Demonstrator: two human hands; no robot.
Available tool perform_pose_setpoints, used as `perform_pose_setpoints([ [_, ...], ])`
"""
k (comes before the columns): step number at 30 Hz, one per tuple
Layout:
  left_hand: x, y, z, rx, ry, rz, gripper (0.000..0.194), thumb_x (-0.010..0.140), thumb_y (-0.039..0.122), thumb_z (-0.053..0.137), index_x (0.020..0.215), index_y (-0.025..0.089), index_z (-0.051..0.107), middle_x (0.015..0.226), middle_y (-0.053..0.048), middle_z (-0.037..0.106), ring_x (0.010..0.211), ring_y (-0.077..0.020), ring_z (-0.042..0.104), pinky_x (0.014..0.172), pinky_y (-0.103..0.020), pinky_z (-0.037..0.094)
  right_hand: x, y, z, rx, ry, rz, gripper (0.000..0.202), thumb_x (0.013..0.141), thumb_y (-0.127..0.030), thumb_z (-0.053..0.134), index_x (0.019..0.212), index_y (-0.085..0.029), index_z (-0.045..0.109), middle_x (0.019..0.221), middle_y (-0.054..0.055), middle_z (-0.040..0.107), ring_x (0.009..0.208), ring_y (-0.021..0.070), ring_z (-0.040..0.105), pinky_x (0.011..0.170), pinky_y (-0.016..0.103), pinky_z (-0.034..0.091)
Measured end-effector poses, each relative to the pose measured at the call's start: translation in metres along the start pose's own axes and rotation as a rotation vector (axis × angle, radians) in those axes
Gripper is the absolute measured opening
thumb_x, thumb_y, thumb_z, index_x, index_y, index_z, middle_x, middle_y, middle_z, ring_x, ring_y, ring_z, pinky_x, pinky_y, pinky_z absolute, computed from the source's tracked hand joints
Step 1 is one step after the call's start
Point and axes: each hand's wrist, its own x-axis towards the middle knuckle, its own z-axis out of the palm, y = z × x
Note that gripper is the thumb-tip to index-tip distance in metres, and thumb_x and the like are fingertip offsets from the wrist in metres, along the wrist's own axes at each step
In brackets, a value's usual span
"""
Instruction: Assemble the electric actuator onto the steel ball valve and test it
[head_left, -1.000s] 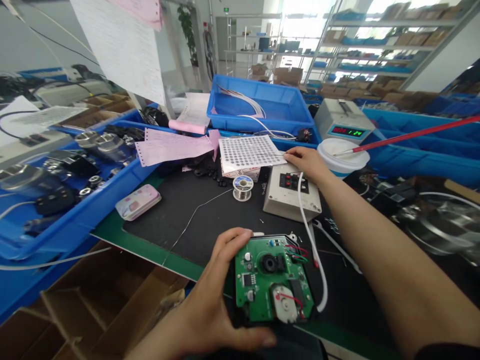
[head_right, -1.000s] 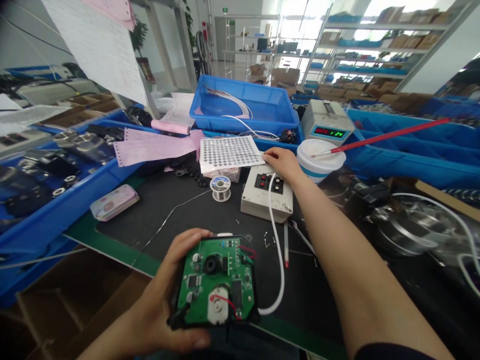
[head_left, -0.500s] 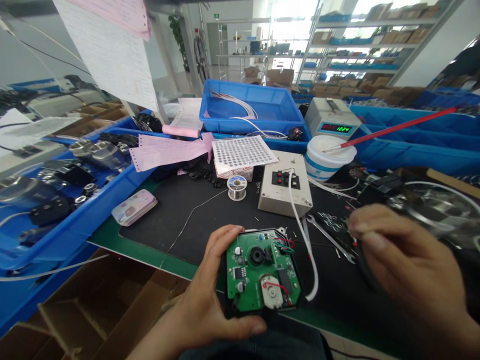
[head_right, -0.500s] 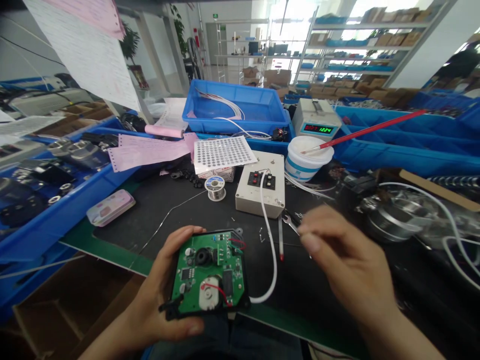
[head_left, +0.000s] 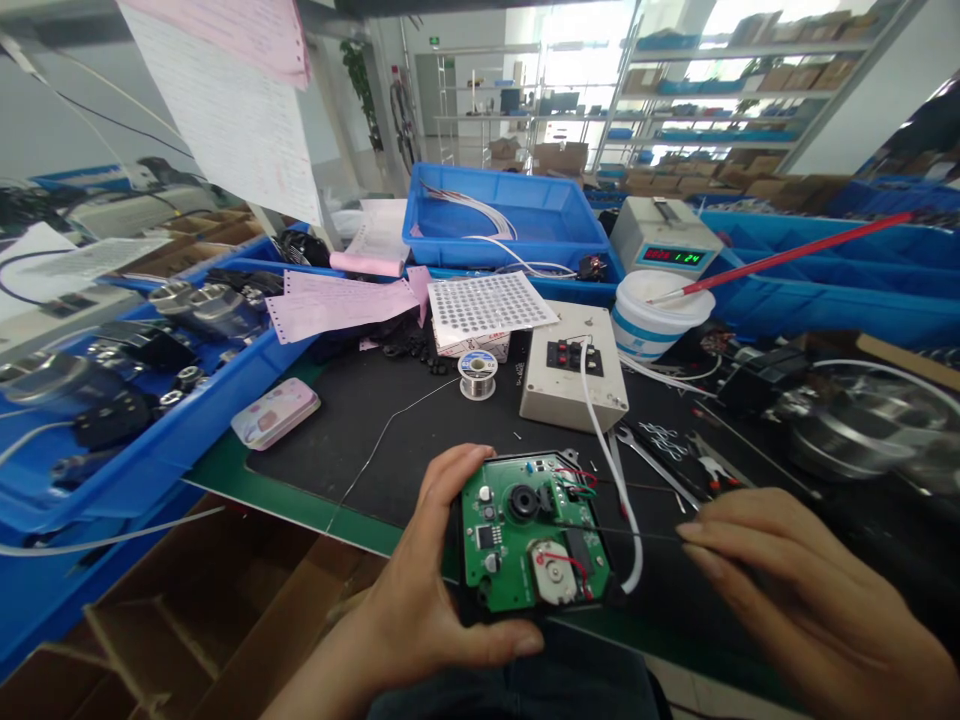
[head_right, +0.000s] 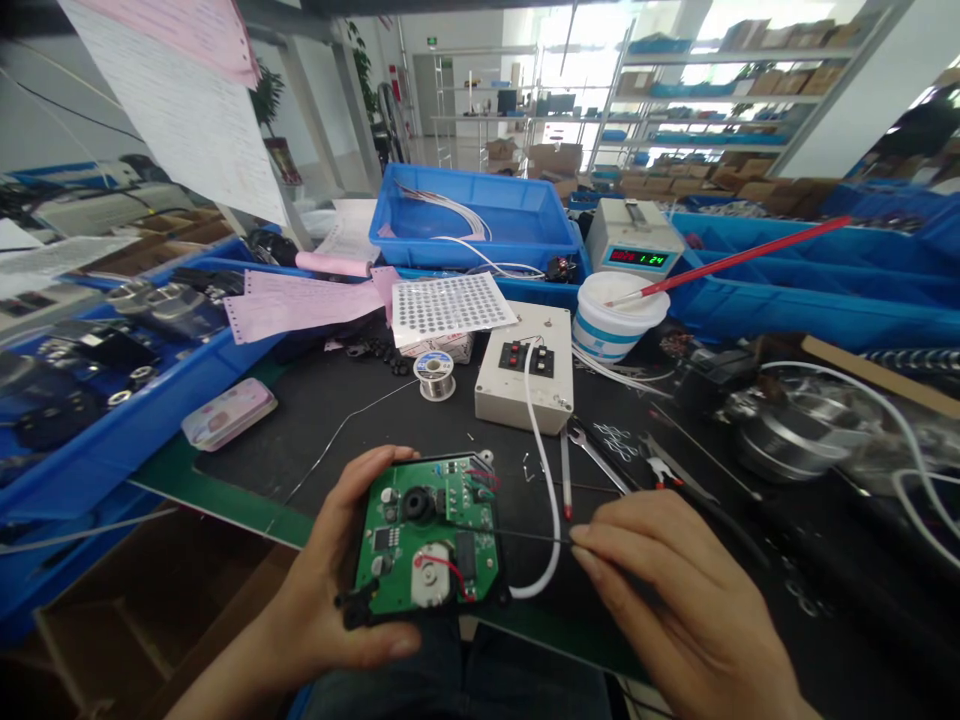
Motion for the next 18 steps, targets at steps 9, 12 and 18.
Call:
perform_pose_setpoints([
  [9, -0.0001, -0.0013, 0.0014, -0.007, 0.012, 0.013, 0.098, 0.059, 0.047, 0.079, 0.139, 0.037, 0.024, 0.141, -0.008, 0.025, 0.133, -0.0379, 0.026, 0.108, -0.059, 0.023, -0.0029, -0.0021, 0.0027, 0.009, 0.03, 0.021, 0.012, 0.084, -0.014, 0.056, 0.093, -0.021, 0.061, 0.083, 0.002, 0.06, 0.078, 0.0134, 0.059, 0.068, 0.023, 0.048],
  [12, 0.0009, 0.0005, 0.002, -0.009, 0.006, 0.005, 0.097, 0.059, 0.047, 0.079, 0.138, 0.038, 0.025, 0.141, -0.008, 0.025, 0.132, -0.0378, 0.026, 0.109, -0.059, 0.023, 0.001, -0.0041, 0.0017, 0.012, 0.037, 0.019, 0.016, 0.082, -0.012, 0.058, 0.094, -0.023, 0.061, 0.08, 0.001, 0.062, 0.075, 0.0148, 0.06, 0.065, 0.026, 0.049],
  [18, 0.0019, 0.0024, 0.0034, -0.015, 0.008, -0.001, 0.098, 0.059, 0.045, 0.08, 0.139, 0.039, 0.024, 0.141, -0.008, 0.026, 0.131, -0.0379, 0.028, 0.108, -0.06, 0.024, -0.0011, -0.0044, 0.0035, 0.011, 0.055, 0.026, 0.02, 0.08, -0.011, 0.059, 0.096, -0.024, 0.063, 0.08, 0.002, 0.063, 0.073, 0.0163, 0.06, 0.062, 0.029, 0.05],
])
